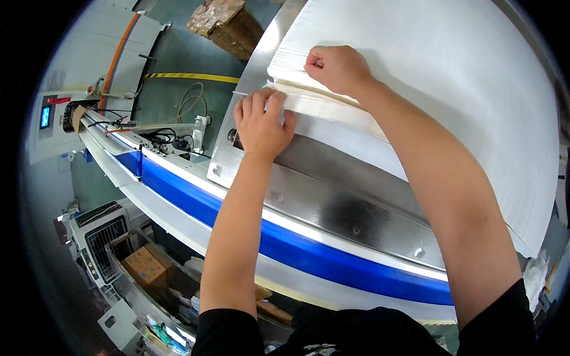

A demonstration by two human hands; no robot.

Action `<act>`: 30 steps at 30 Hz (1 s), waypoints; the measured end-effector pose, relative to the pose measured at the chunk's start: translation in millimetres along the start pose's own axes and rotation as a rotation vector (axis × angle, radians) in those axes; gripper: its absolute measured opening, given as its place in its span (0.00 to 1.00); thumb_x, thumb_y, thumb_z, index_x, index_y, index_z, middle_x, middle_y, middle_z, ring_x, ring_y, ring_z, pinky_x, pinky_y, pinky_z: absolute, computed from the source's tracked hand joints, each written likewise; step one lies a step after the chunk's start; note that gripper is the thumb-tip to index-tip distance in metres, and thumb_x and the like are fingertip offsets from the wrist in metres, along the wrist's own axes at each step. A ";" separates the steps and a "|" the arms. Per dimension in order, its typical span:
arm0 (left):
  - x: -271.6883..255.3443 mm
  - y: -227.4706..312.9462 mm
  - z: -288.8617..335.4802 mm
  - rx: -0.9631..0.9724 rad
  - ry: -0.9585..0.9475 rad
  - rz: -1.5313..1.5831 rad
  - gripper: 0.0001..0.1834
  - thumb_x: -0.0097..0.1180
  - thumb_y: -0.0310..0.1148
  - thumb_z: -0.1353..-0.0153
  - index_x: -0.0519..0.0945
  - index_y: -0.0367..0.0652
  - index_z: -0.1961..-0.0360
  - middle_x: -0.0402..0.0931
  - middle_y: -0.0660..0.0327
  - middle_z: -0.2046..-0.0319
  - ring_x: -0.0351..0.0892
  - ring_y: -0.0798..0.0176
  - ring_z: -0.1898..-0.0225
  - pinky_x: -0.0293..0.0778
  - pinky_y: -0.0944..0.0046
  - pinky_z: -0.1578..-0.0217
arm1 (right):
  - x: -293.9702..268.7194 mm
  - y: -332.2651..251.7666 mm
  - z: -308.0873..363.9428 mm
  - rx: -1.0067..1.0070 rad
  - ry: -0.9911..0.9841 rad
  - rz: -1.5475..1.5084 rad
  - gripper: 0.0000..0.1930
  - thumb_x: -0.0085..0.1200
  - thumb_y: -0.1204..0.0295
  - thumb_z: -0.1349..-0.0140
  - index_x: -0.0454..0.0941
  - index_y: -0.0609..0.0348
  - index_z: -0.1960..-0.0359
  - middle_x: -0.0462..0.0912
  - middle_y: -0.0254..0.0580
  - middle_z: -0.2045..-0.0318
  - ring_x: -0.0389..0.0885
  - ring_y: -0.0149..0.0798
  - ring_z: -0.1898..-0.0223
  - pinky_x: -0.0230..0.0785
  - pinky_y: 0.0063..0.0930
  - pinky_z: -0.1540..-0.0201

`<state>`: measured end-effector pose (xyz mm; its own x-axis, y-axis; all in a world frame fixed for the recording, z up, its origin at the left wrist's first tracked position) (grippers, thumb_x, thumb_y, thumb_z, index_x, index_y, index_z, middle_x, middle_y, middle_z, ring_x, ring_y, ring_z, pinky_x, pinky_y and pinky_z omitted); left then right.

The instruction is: The person repeatedly feeds white sheets into a machine's conveyor, aligning and smoothing them by hand. Later, the person walks to a table, picks up a roll of yellow tape and scissors, cuts a piece of tape, and returns toward the machine.

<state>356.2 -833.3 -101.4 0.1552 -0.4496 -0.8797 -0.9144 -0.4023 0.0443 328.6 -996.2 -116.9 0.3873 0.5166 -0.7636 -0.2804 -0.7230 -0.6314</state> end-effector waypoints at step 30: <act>102.7 -107.9 -17.2 0.261 -0.831 -0.662 0.15 0.49 0.24 0.44 0.78 0.44 0.54 0.77 0.54 0.56 0.73 0.51 0.50 0.64 0.51 0.45 | -453.5 414.1 771.1 1.126 -0.111 0.797 0.27 0.27 0.53 0.29 0.80 0.56 0.59 0.82 0.47 0.59 0.77 0.47 0.51 0.49 0.45 0.33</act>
<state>477.3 -849.8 -188.3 0.4344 0.5117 -0.7412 -0.8089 -0.1403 -0.5709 -640.4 -1176.1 -136.3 -0.2671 0.2149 -0.9394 -0.9625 -0.1085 0.2488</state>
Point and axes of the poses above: each hand's wrist, its own z-axis away from the middle knuckle, its own x-axis out of the palm, y = z × x, the point moved 9 cm from there along -z, towards the middle knuckle
